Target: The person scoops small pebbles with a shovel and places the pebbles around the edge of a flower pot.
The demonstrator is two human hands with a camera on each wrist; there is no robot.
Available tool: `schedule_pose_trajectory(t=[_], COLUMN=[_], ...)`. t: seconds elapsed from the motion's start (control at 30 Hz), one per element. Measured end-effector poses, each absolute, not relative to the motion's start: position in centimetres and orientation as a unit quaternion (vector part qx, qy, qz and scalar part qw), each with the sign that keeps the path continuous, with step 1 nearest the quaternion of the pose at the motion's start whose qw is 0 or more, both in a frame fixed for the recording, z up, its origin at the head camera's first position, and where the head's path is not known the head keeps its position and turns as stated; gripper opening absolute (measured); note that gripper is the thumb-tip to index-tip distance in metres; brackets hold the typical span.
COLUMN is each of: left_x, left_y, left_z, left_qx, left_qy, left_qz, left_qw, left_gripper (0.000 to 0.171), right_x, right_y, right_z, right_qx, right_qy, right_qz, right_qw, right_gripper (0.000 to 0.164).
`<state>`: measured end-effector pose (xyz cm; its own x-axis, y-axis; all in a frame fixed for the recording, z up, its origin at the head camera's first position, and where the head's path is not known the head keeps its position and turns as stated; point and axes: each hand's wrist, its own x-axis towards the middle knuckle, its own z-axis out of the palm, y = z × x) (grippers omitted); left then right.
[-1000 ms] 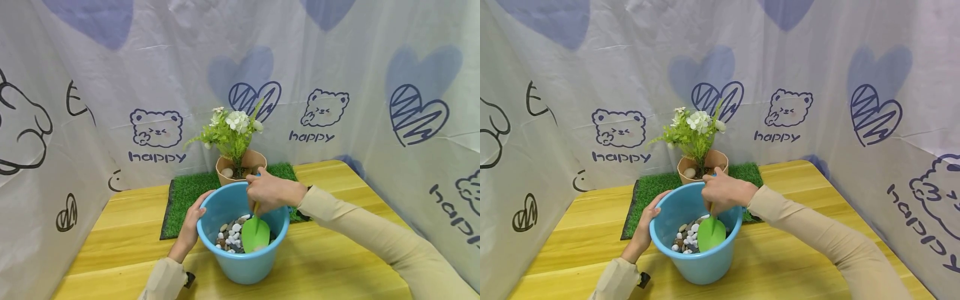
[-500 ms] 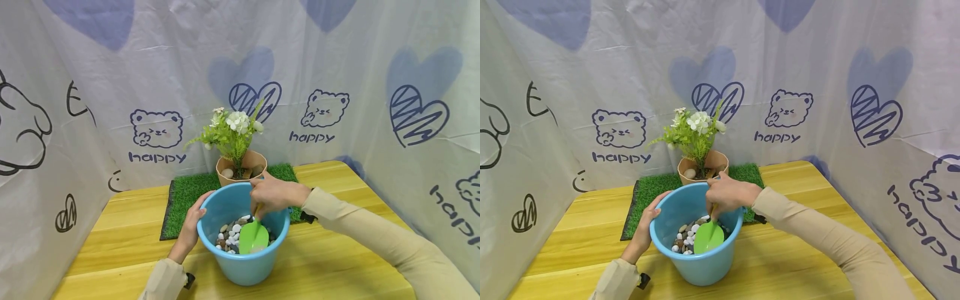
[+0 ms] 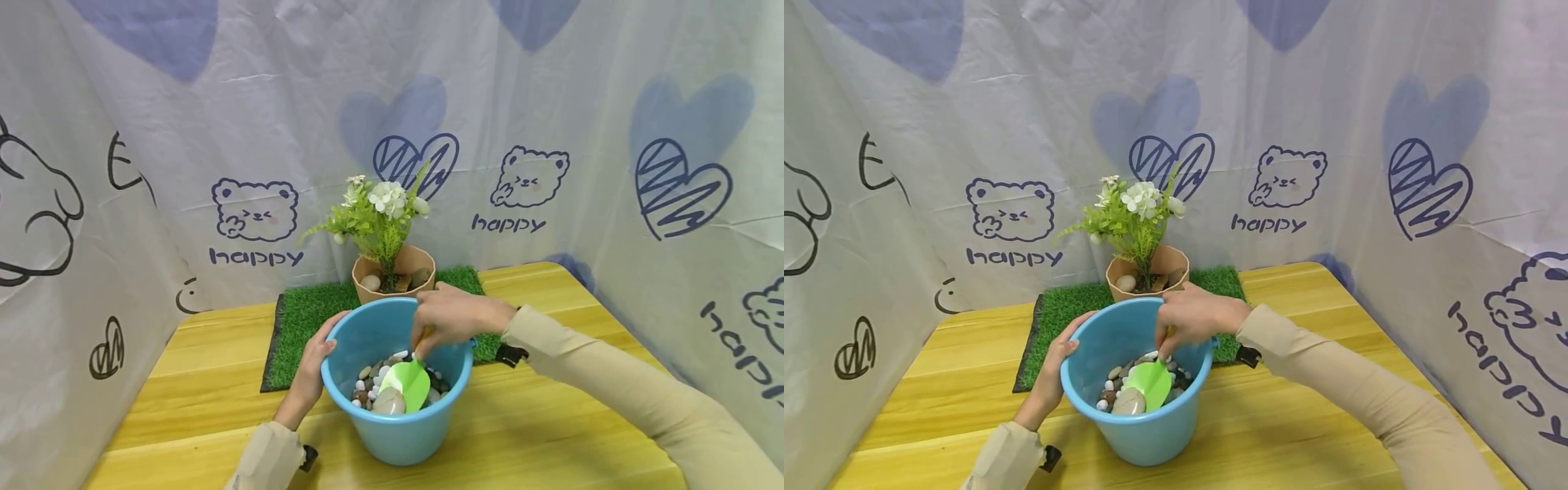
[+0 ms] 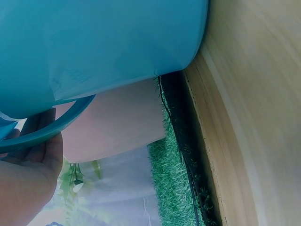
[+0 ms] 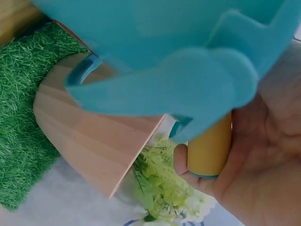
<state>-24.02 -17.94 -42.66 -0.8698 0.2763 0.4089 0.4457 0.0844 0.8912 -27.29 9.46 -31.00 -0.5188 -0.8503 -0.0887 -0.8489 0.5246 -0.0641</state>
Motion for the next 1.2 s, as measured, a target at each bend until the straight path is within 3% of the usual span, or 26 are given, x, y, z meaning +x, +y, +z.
schedule_pose_trajectory(t=[0.63, 1.2], left_x=[-24.0, -23.9], left_y=[-18.0, -18.1], left_z=[-42.6, -42.5], left_qx=[-0.244, -0.246], left_qy=[-0.735, -0.741], left_qz=[-0.629, -0.621], left_qw=[0.063, 0.062], left_gripper=[0.057, 0.056], right_x=[-28.1, -28.2], right_y=[10.5, 11.6], right_z=[-30.5, -32.6], right_qx=[-0.452, -0.434], right_qy=[0.889, 0.890], right_qz=[-0.072, -0.124], right_qw=[0.015, -0.070], right_gripper=[0.021, 0.027])
